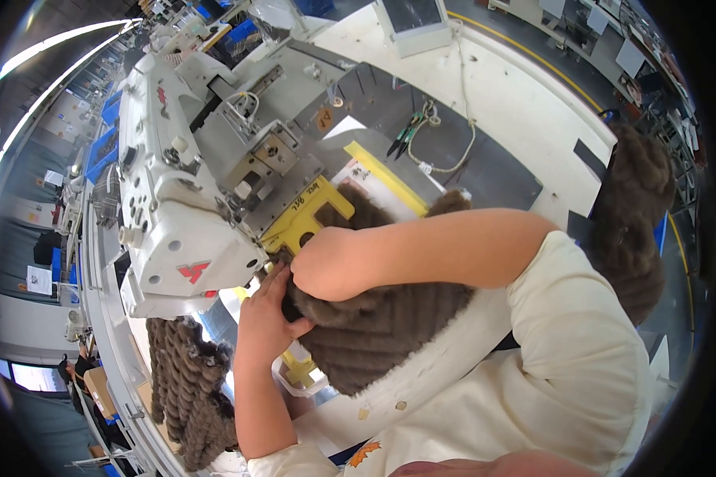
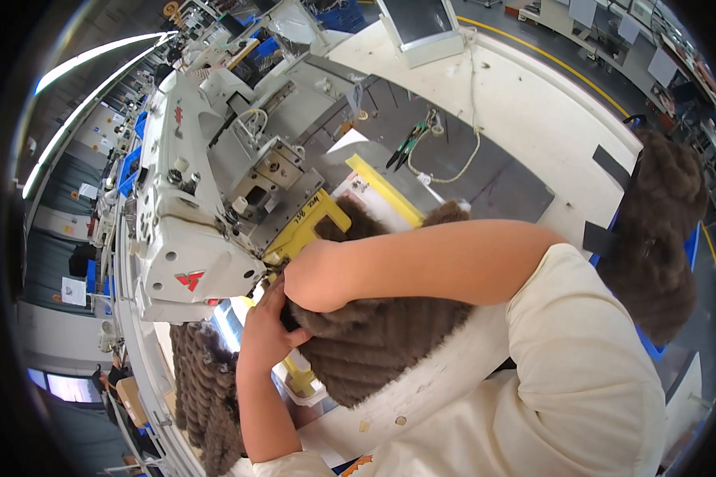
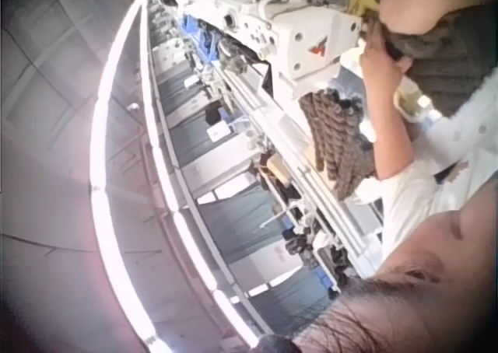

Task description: Using an industrial sewing machine to assemble and sew components of a furry bag.

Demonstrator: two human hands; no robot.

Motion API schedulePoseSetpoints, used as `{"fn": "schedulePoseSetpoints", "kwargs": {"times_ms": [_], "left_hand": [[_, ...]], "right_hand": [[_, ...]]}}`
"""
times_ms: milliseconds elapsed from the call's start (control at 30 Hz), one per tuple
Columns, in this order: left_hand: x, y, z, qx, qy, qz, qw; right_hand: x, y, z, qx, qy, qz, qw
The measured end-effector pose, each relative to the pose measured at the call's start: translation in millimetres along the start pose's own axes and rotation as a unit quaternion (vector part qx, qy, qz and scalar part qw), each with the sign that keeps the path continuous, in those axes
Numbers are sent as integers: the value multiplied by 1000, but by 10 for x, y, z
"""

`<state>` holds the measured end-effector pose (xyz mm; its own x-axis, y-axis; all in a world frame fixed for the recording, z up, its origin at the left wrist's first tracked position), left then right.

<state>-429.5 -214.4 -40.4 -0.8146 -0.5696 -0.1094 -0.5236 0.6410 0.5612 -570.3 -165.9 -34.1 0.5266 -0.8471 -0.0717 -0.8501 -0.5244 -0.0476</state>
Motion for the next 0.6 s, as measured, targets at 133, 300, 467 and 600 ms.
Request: {"fn": "schedulePoseSetpoints", "kwargs": {"times_ms": [133,300,467,600], "left_hand": [[-39,-37,-27,38,3,-16,999],[-117,28,-66,58,5,-25,998],[-193,22,75,85,39,-5,996],[-178,16,129,76,83,17,993]], "right_hand": [[-24,21,-29,49,-1,-8,999],[-12,34,42,85,-25,-25,996],[-208,-147,32,-11,-57,-64,996],[-345,-182,-44,-48,-146,-26,988]]}}
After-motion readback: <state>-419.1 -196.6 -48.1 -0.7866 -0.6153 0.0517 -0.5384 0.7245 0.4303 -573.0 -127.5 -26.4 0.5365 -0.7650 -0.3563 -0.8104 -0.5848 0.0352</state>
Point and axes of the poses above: each hand's wrist, its own x-axis towards the middle knuckle, its own z-axis out of the palm, y = z × x, the point moved 5 cm from there along x, towards the middle knuckle, and after that the axes turned 12 degrees about -x, right-handed, at the moved point
